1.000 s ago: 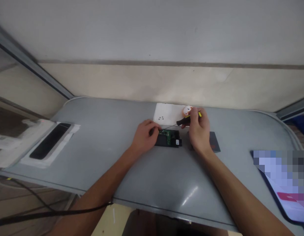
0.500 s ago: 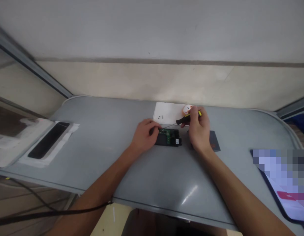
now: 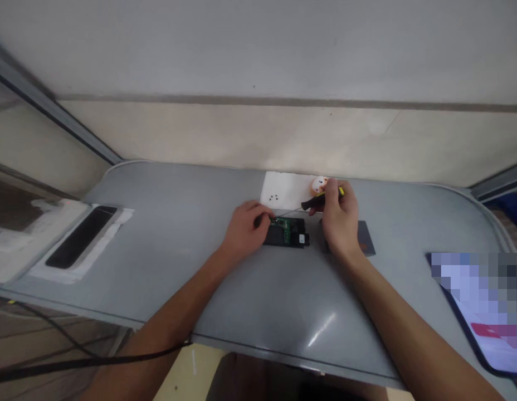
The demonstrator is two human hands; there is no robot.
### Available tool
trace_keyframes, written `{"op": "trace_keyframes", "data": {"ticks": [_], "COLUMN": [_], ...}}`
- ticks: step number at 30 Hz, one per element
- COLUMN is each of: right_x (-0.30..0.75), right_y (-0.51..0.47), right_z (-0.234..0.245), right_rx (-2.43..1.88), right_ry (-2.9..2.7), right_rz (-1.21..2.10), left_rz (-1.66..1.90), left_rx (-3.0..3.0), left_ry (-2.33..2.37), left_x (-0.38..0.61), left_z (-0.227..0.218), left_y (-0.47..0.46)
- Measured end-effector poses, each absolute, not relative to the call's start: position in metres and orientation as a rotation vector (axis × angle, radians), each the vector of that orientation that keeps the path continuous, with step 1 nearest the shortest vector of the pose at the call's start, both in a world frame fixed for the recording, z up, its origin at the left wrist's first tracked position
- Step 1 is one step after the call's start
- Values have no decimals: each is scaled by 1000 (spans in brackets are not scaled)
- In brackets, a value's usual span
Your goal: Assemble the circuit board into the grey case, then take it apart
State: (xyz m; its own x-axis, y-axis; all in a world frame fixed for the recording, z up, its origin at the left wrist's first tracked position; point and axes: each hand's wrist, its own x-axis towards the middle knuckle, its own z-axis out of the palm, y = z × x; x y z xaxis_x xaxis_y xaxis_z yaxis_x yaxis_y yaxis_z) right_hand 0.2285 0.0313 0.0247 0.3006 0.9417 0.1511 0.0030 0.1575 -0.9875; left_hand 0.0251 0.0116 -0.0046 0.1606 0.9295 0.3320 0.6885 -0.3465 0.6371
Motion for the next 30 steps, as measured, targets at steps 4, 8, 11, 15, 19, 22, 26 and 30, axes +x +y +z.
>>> {"op": "trace_keyframes", "data": {"ticks": [4, 8, 11, 15, 19, 22, 26, 30], "right_x": [229, 229, 229, 229, 229, 229, 229, 229], "right_y": [32, 31, 31, 31, 31, 32, 33, 34], "right_z": [25, 25, 26, 27, 27, 26, 25, 24], "right_rx": [-1218, -1221, -1233, -1243, -1256, -1260, -1278, -1276], "right_ry": [-1040, -1036, -1034, -1038, -1039, -1052, -1060, -1046], "right_rz": [891, 888, 891, 887, 888, 875, 860, 863], "left_rz": [991, 989, 986, 968, 980, 977, 932, 937], "left_rx": [2104, 2122, 2125, 2121, 2128, 2136, 2118, 2111], "left_ry": [1557, 1536, 1530, 1551, 1539, 1539, 1576, 1572], "left_x": [25, 25, 24, 24, 24, 25, 26, 26], "left_z": [-5, -4, -4, -5, -6, -4, -1, -1], "left_y": [12, 12, 12, 12, 12, 12, 10, 10]}}
